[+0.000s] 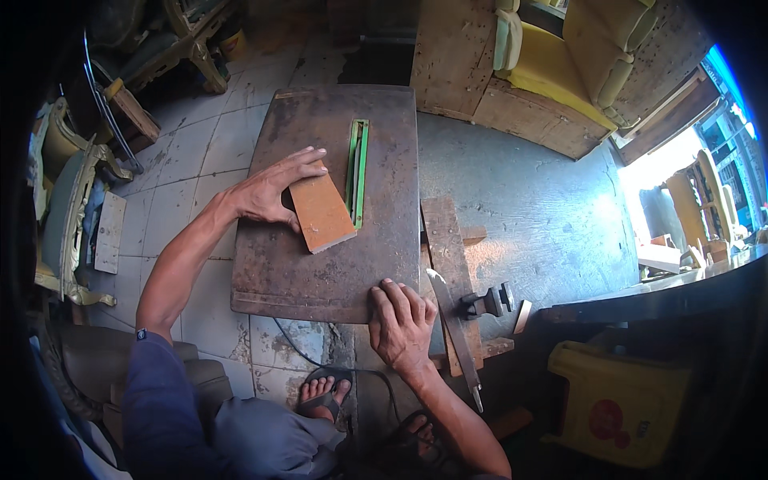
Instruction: The person uses a table saw to cut a rectangular wooden block into several smaller pieces, moving the block across the blade by hand and setting the cut pieces aside.
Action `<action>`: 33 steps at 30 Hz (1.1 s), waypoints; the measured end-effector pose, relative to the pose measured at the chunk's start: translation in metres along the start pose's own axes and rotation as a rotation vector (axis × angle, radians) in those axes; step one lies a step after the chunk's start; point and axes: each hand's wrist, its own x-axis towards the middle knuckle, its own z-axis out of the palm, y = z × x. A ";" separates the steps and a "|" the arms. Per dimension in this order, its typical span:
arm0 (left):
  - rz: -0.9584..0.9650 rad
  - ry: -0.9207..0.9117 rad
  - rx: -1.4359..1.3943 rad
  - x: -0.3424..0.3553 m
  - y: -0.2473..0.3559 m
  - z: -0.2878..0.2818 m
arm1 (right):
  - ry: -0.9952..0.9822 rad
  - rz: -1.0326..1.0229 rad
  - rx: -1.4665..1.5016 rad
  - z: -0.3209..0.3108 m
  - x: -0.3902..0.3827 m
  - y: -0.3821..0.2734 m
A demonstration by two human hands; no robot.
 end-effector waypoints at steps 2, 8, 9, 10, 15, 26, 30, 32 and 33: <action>0.020 -0.006 -0.029 0.004 -0.007 -0.002 | -0.005 0.002 -0.004 0.000 0.000 -0.001; 0.045 -0.033 -0.075 0.007 -0.021 -0.004 | -0.029 0.015 -0.020 0.003 -0.003 0.001; 0.040 -0.043 -0.095 0.006 -0.023 -0.005 | -0.032 0.015 -0.023 0.003 -0.003 0.001; 0.035 -0.054 -0.115 0.006 -0.024 -0.005 | -0.036 0.016 -0.025 0.003 -0.002 0.001; 0.028 -0.027 -0.164 0.007 -0.026 0.002 | -0.101 0.029 -0.032 -0.006 0.005 -0.005; 0.026 0.007 -0.228 0.004 -0.028 0.002 | -0.163 -0.035 -0.052 -0.005 0.020 -0.012; 0.037 -0.010 -0.243 0.013 -0.026 0.001 | -0.152 0.004 -0.068 -0.007 0.018 -0.014; 0.030 -0.040 -0.246 0.012 -0.026 0.000 | -0.151 0.032 -0.067 -0.007 0.018 -0.019; 0.009 -0.057 -0.249 0.005 -0.028 0.001 | -0.179 0.059 -0.056 -0.007 0.024 -0.027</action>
